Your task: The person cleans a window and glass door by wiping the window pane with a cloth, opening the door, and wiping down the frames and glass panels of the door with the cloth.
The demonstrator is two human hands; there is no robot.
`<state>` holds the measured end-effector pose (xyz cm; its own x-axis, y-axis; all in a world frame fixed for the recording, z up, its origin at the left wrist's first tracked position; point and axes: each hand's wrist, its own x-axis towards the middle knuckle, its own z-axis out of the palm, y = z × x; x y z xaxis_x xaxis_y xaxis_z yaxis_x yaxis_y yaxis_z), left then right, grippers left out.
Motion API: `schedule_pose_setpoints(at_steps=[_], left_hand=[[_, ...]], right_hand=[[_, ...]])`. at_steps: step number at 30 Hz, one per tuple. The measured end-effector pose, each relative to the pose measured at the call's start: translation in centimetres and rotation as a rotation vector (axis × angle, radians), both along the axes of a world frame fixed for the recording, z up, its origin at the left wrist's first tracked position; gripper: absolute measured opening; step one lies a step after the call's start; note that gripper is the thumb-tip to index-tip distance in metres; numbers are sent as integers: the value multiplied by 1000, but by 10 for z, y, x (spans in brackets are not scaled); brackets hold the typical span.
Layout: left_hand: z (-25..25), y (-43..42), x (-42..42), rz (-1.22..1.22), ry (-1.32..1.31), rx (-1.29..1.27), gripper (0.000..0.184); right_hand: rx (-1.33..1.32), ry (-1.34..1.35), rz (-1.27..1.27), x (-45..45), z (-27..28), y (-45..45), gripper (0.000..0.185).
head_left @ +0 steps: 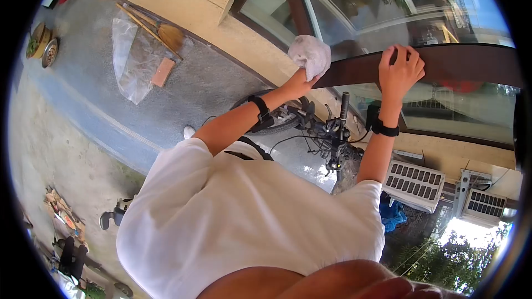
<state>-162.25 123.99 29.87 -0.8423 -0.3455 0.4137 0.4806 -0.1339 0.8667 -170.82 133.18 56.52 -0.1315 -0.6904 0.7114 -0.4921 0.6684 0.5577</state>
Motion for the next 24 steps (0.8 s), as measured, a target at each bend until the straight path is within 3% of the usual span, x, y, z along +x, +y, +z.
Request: schedule_pose_setpoints(at_steps=[2,4,6,10,13,15,20,23,24], left_hand=[[1,-15,3,-58,-51,-38,42],[1,-27,11,-115,-111,-66,41],[3,-39,15,-167,-166,-187,40],[6,-49,-3,-182,-38,-86,42],[2,-49,-28,-141,21,-188,50],[0,-52,-39,-249,-12,-214,49],[-21,-83,-49,-227,-24,-121,47],[-49,-131,-57,-297,-187,-370,45],[-61,-146,-64,-245,-230,-387,45]], right_hand=[[-45,90,-71,-11,-1,-10,12],[42,350,-237,-16,-9,-16,15],[33,354,-231,-19,-7,-17,15],[-6,380,-201,-35,-12,-6,15],[39,446,-317,-67,-6,-2,17],[86,501,-390,-98,-10,14,17],[20,536,-272,-220,-13,39,21],[18,524,-219,-277,-13,48,28],[20,361,-50,-239,-7,6,38]])
